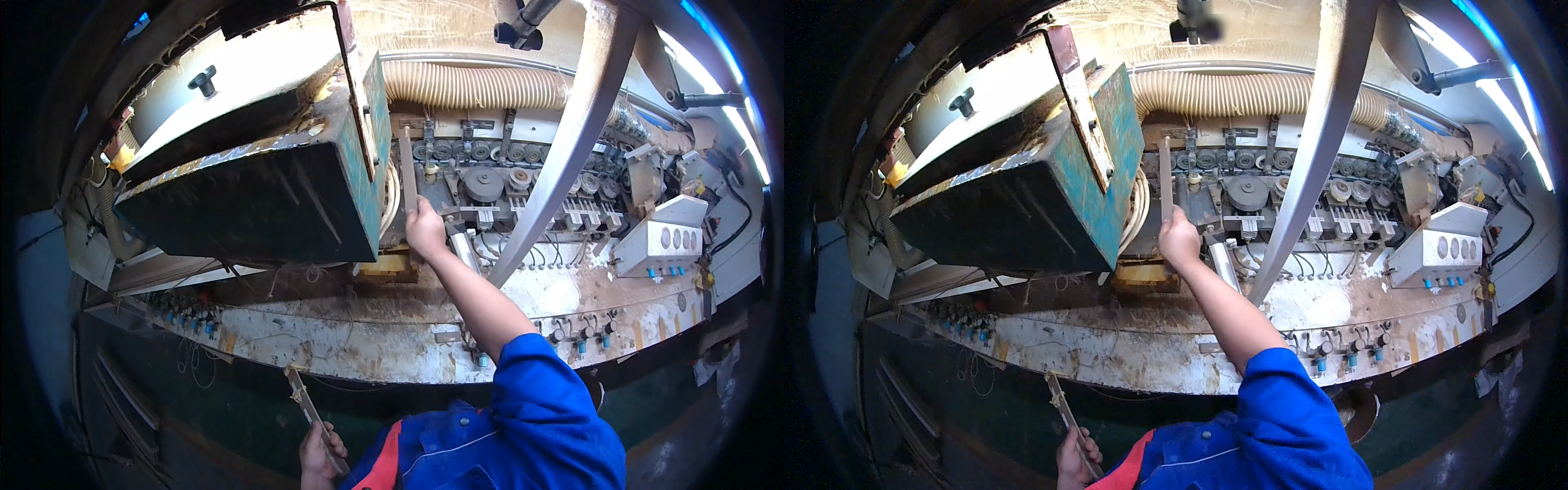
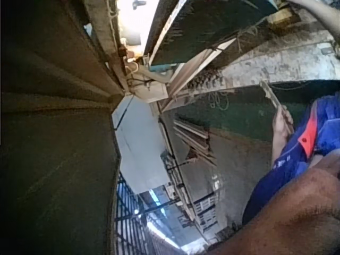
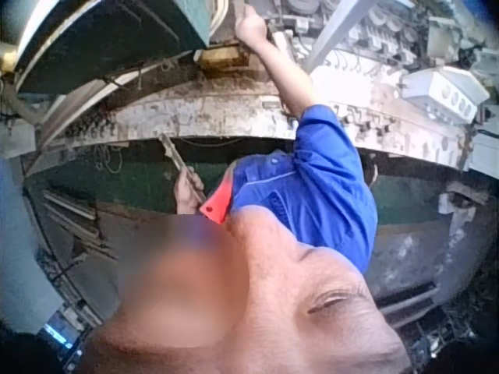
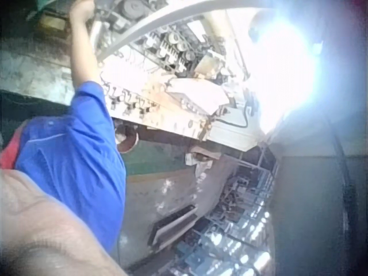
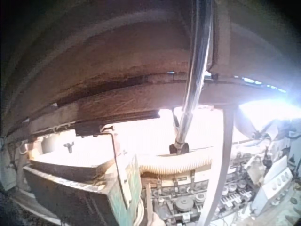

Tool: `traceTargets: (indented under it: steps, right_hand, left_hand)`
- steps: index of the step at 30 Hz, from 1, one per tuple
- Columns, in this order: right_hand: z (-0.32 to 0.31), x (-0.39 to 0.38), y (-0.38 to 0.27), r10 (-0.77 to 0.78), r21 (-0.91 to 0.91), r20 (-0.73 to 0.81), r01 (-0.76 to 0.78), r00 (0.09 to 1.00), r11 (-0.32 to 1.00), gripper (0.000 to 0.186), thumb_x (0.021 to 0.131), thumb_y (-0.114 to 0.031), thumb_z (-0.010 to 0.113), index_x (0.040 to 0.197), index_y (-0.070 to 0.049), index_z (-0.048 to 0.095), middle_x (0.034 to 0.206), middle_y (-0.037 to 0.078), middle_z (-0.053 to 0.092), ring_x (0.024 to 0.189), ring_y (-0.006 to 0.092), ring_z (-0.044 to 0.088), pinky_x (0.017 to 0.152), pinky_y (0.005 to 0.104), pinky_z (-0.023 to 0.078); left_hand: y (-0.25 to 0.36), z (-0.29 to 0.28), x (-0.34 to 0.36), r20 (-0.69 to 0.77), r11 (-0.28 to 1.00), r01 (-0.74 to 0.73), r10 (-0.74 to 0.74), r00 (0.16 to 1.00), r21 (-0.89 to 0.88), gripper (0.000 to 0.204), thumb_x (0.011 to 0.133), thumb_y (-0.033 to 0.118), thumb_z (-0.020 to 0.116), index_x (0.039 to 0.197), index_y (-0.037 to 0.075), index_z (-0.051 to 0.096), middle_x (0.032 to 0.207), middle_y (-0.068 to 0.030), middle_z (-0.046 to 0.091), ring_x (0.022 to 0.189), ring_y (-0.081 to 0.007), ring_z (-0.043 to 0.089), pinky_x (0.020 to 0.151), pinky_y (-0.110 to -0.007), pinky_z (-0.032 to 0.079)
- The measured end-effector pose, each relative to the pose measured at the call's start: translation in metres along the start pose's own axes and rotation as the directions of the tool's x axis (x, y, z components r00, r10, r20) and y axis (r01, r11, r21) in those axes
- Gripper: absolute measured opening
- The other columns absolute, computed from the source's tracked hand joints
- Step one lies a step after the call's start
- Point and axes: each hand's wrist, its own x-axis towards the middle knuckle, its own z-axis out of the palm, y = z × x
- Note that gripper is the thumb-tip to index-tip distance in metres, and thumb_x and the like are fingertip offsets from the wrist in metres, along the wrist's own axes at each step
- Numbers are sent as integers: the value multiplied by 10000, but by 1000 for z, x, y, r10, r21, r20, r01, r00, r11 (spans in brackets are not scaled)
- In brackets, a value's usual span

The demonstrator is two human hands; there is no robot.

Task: The person operates a woodworking machine, feeding wooden strips into rollers and adjusting components. They handle multiple wooden pieces, aligning them with the machine and making adjustments to the internal mechanisms.

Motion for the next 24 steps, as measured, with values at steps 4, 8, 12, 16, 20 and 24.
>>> traceTargets:
  steps: [4, 8, 12, 16, 20, 24]
  right_hand:
    - [-39, -24, 29, 2, 245, 128, -33, 992, 969, 419, 945, -178, 586, 1332, -24, 542, 1117, 299, 671, 1077, 423, 655, 931, 458, 521]
    - [-99, -87, 24, -69, 371, 333, -63, 940, 927, 584, 859, -205, 757, 1349, 11, 524, 1155, 193, 693, 1085, 240, 678, 943, 354, 523]
    - [-168, -142, 44, 6, 280, 592, -213, 806, 936, 657, 832, -138, 784, 1387, 43, 484, 1204, 145, 663, 1070, 187, 656, 938, 330, 527]
    - [-251, -187, 78, -136, 154, 638, 48, 758, 987, 638, 842, -190, 736, 1401, 20, 513, 1152, 189, 682, 1069, 216, 669, 928, 349, 523]
    - [-352, -220, 130, -70, -97, 684, 186, 726, 978, 591, 823, -128, 643, 1402, -62, 546, 1135, 220, 667, 1020, 362, 670, 903, 398, 533]
    - [-456, -244, 165, 131, -389, 491, 83, 861, 917, 340, 826, -48, 520, 1120, -18, 688, 927, 201, 673, 897, 355, 668, 813, 416, 528]
  left_hand:
    - [-5, 5, 8, 51, 1000, 16, -17, 999, 5, 367, 1045, 453, 475, 1015, 98, 564, 635, -36, 520, 512, -181, 504, 491, -347, 426]
    - [-7, 14, 2, 65, 1000, 6, -7, 998, 24, 344, 1046, 425, 491, 1010, 90, 560, 648, -41, 530, 509, -174, 501, 491, -336, 431]
    - [-18, 32, 4, 70, 998, 11, -14, 997, 54, 344, 1038, 423, 513, 1005, 83, 554, 649, -45, 532, 501, -173, 500, 483, -334, 428]
    - [-38, 52, 7, 117, 997, 50, -56, 992, 57, 346, 1043, 413, 509, 1013, 72, 555, 656, -54, 545, 499, -180, 510, 486, -342, 457]
    - [-50, 63, 15, 178, 992, 86, -102, 979, 97, 340, 1043, 397, 513, 1028, 61, 560, 651, -58, 550, 496, -181, 531, 478, -340, 473]
    - [-49, 64, 33, 187, 984, 77, -106, 977, 159, 332, 1040, 390, 517, 1022, 64, 574, 655, -58, 564, 488, -170, 553, 454, -327, 478]
